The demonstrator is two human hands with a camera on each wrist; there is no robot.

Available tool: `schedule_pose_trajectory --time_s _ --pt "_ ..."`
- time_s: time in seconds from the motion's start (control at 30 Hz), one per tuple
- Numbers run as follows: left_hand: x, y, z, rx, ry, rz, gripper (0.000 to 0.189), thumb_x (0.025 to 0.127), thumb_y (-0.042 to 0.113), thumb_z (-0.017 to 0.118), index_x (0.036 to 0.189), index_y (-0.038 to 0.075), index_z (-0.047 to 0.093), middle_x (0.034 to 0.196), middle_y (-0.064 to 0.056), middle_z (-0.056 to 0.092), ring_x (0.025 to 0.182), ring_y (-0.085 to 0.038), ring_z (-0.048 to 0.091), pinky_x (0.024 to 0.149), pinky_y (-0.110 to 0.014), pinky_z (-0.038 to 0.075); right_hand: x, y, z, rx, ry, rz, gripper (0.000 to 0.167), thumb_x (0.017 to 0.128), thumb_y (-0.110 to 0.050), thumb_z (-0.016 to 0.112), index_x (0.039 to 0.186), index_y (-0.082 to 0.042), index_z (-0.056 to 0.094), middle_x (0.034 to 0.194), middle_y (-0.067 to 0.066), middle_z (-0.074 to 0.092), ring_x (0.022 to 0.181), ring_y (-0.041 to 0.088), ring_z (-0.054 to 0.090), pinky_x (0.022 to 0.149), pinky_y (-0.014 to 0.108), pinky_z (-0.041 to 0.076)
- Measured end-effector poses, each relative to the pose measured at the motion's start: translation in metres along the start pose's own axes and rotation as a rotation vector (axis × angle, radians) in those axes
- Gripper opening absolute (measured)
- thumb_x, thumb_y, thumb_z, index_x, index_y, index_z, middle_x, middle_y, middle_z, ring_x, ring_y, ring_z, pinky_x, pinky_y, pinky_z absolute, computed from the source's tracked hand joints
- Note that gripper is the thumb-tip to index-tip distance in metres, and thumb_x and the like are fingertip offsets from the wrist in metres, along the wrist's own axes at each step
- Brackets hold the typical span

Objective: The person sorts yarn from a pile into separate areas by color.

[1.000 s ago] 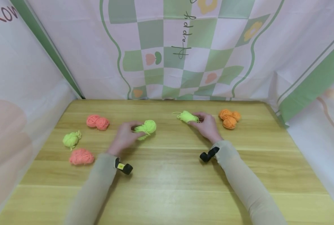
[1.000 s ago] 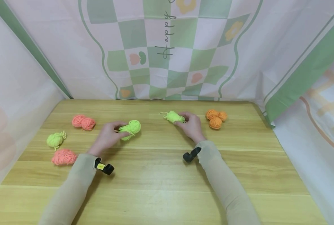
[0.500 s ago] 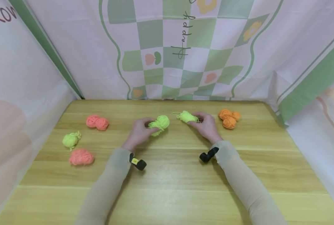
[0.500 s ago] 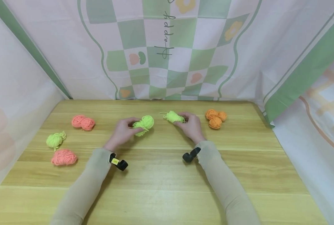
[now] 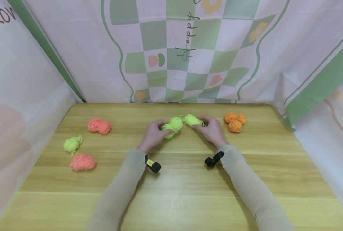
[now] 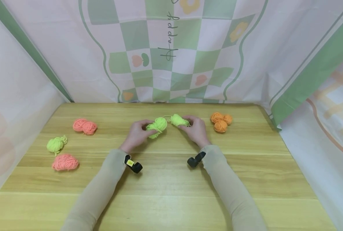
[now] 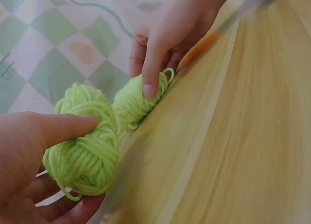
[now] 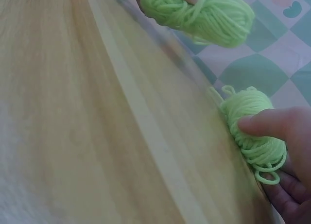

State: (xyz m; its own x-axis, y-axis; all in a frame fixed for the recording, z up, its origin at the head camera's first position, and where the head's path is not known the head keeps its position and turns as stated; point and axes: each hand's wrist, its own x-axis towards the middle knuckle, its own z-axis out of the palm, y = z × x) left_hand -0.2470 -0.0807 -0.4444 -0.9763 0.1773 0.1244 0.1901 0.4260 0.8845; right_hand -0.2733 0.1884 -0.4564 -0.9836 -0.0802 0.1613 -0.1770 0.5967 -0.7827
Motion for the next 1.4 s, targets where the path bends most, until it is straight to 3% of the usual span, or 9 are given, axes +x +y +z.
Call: schedule_pose_trajectory --time_s 0.27,0.47,0.77,1.0,1.17,1.23,1.4 --pt "0.012 0.011 0.001 -0.032 0.018 -0.035 0.044 0.086 0.02 0.083 0.125 0.004 0.069 0.118 -0.009 0.069 0.098 -0.022 0.063 0.083 -0.033 0.055 0.0 0.0 -0.001 0.003 0.004 -0.003 0.046 0.087 -0.024 0.084 0.126 -0.004 0.069 0.121 0.017 0.069 0.106 0.03 0.064 0.095 0.046 0.051" --pt "0.028 0.022 -0.002 -0.035 0.036 0.003 0.044 0.087 0.017 0.082 0.126 0.001 0.068 0.121 -0.013 0.068 0.102 -0.025 0.063 0.084 -0.033 0.056 0.0 0.0 0.001 0.005 0.01 -0.011 0.045 0.087 -0.022 0.084 0.124 -0.003 0.069 0.119 0.016 0.07 0.105 0.03 0.064 0.094 0.045 0.052" --pt "0.05 0.035 -0.004 0.007 0.059 0.033 0.041 0.087 0.017 0.082 0.125 0.004 0.07 0.12 -0.009 0.07 0.097 -0.021 0.064 0.08 -0.031 0.055 0.001 0.001 0.0 0.007 0.003 -0.008 0.045 0.087 -0.024 0.084 0.124 -0.004 0.07 0.117 0.015 0.07 0.104 0.029 0.064 0.093 0.045 0.052" --pt "0.066 0.028 0.003 0.001 0.065 0.019 0.043 0.086 0.019 0.082 0.124 0.005 0.07 0.123 -0.007 0.07 0.099 -0.018 0.062 0.085 -0.029 0.053 0.0 0.001 -0.002 -0.002 -0.007 0.005 0.046 0.088 -0.027 0.083 0.126 -0.005 0.069 0.119 0.015 0.069 0.106 0.029 0.063 0.094 0.046 0.051" --pt "0.075 0.016 0.013 0.003 0.06 -0.003 0.044 0.085 0.021 0.083 0.124 0.005 0.071 0.12 -0.009 0.07 0.084 -0.021 0.065 0.072 -0.032 0.057 -0.001 -0.001 -0.002 0.006 0.002 -0.001 0.045 0.087 -0.025 0.084 0.125 -0.004 0.069 0.118 0.015 0.07 0.105 0.029 0.064 0.094 0.045 0.052" --pt "0.076 0.012 0.017 0.007 0.054 0.001 0.042 0.085 0.02 0.083 0.122 0.004 0.072 0.118 -0.012 0.071 0.087 -0.024 0.066 0.077 -0.034 0.057 -0.002 -0.002 -0.002 0.013 0.003 -0.003 0.045 0.087 -0.024 0.084 0.125 -0.004 0.07 0.118 0.016 0.07 0.105 0.03 0.064 0.094 0.045 0.052" --pt "0.076 0.008 0.026 0.005 0.058 0.016 0.039 0.085 0.014 0.081 0.12 0.001 0.072 0.119 -0.013 0.071 0.111 -0.025 0.061 0.101 -0.035 0.046 -0.001 -0.003 -0.001 0.024 0.008 0.001 0.044 0.087 -0.023 0.084 0.124 -0.004 0.07 0.117 0.015 0.07 0.105 0.029 0.064 0.093 0.044 0.052"
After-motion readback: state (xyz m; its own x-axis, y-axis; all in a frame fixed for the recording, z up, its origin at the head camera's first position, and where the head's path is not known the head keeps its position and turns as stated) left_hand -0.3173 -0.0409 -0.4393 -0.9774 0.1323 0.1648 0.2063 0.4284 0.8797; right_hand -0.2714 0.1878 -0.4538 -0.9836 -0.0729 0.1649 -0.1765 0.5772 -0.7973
